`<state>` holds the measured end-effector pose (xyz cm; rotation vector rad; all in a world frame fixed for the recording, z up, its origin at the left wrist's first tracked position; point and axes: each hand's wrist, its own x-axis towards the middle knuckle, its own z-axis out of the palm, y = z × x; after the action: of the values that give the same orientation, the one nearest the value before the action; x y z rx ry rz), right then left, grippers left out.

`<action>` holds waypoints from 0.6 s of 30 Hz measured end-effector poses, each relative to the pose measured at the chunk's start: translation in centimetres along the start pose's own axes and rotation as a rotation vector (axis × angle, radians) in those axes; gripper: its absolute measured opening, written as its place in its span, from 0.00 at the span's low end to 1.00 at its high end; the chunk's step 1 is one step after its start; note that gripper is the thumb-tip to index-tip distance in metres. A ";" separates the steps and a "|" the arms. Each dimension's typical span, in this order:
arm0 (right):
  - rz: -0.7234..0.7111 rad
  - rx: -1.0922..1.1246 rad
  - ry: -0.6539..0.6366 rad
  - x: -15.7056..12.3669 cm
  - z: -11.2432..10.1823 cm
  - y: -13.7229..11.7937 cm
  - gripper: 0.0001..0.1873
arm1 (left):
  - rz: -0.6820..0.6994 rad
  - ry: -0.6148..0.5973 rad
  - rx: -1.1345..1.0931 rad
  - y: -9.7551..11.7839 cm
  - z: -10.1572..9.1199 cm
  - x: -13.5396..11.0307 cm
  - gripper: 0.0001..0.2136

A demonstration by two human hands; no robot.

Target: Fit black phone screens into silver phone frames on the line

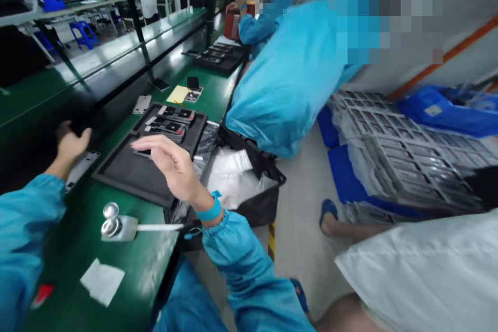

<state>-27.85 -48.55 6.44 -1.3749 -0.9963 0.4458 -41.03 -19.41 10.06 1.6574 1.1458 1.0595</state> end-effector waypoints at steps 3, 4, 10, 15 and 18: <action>-0.104 -0.427 -0.142 6.2 0.7 5.0 0.16 | -0.050 -0.026 0.174 -2.1 6.6 6.6 0.27; -0.100 -0.592 -0.211 7.3 1.1 6.7 0.17 | -0.067 -0.061 0.220 -2.6 8.8 8.5 0.31; -0.090 -1.000 -0.386 7.2 1.5 12.3 0.28 | -0.175 -0.197 0.395 -5.0 18.6 15.4 0.65; -0.089 -0.968 -0.394 6.8 0.7 11.8 0.30 | -0.129 -0.250 0.379 -5.5 21.3 16.9 0.53; -0.104 -0.966 -0.389 7.1 0.6 11.6 0.30 | -0.028 -0.278 0.291 -5.4 21.0 16.6 0.43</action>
<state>-21.24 -40.38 -2.28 -2.1156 -1.7205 0.1339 -18.83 -5.73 1.73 1.9370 1.1724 0.6395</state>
